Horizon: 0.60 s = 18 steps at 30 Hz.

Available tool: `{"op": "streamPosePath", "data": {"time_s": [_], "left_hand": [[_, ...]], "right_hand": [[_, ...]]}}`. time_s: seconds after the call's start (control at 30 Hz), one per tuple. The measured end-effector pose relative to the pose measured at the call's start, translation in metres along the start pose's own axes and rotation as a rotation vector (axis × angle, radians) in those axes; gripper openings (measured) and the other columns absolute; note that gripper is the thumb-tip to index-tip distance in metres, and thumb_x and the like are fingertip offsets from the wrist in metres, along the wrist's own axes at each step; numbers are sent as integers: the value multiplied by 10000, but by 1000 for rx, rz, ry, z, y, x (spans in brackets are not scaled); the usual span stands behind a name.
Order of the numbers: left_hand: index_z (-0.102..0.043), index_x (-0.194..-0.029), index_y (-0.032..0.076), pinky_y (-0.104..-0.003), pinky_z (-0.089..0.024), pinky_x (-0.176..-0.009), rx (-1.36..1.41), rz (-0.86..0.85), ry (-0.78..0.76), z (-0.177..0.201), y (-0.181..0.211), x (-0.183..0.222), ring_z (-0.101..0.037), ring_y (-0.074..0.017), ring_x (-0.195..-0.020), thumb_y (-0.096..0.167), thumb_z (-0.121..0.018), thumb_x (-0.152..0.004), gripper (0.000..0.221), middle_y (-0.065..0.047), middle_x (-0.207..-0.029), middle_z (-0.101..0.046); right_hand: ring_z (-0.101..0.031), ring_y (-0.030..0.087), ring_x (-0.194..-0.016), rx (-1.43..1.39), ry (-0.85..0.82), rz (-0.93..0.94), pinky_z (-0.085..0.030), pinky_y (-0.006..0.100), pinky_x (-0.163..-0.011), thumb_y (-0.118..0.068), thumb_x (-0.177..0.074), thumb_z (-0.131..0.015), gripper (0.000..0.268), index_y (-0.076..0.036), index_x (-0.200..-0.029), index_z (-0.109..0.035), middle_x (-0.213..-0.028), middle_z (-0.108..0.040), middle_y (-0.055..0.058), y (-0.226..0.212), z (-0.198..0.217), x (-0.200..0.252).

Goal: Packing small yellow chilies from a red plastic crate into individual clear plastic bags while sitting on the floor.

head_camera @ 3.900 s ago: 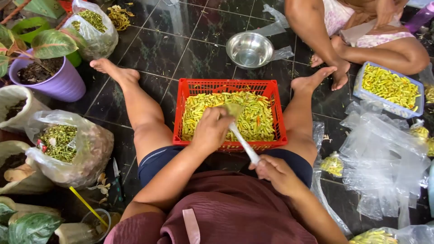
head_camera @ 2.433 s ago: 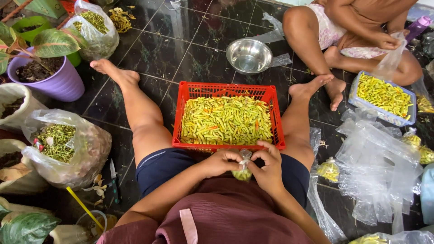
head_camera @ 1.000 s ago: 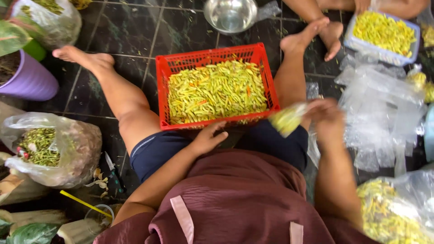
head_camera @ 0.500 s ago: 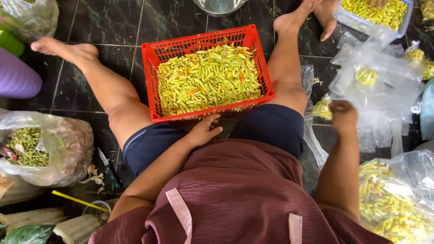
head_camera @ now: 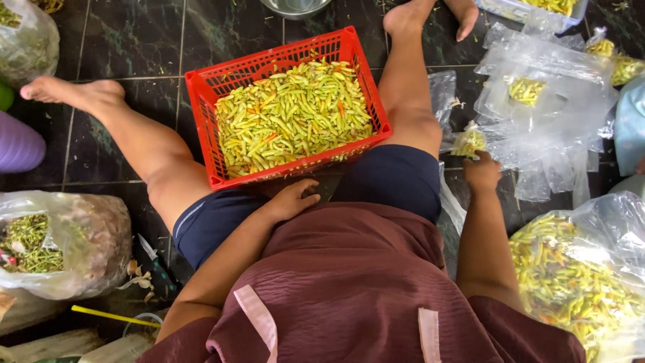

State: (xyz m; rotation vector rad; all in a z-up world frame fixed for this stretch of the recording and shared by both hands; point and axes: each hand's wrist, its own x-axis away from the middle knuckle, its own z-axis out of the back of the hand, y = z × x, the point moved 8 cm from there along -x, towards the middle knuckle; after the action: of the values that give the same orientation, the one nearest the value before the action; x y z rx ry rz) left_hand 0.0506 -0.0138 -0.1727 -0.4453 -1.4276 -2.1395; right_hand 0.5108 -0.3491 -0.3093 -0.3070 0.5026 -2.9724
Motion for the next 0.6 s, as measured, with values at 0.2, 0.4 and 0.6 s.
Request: {"op": "streamPosePath", "data": {"time_s": [0.2, 0.4, 0.6], "left_hand": [[-467, -1487, 70, -528, -464, -1073, -45, 39, -41, -1, -6, 0, -520, -444, -1327, 440, -560, -1021, 603, -273, -1408, -553], [-516, -1461, 108, -513, -462, -1086, -48, 67, -43, -5, -25, -13, -529, -417, -1330, 450, -568, -1014, 565, -253, -1394, -581], [-506, -1467, 101, -513, -453, -1098, -41, 73, -60, -3, -14, -4, -514, -417, -1346, 462, -556, -1013, 583, -251, -1387, -586]], "right_hand": [[-15, 434, -1536, 152, -418, -118, -236, 748, -1118, -602, -916, -614, 874, -272, -1664, -306, -1711, -63, 135, 20, -15, 13], [-288, 417, -1434, 199, -310, -127, -399, 658, -1039, -501, -979, -561, 760, -193, -1636, -334, -1652, -245, 56, 12, -17, 52], [-647, 401, -1043, 81, 71, -89, -553, 575, -788, -391, -966, -665, 358, -184, -1255, -699, -1113, -646, 108, 35, -15, 23]]}}
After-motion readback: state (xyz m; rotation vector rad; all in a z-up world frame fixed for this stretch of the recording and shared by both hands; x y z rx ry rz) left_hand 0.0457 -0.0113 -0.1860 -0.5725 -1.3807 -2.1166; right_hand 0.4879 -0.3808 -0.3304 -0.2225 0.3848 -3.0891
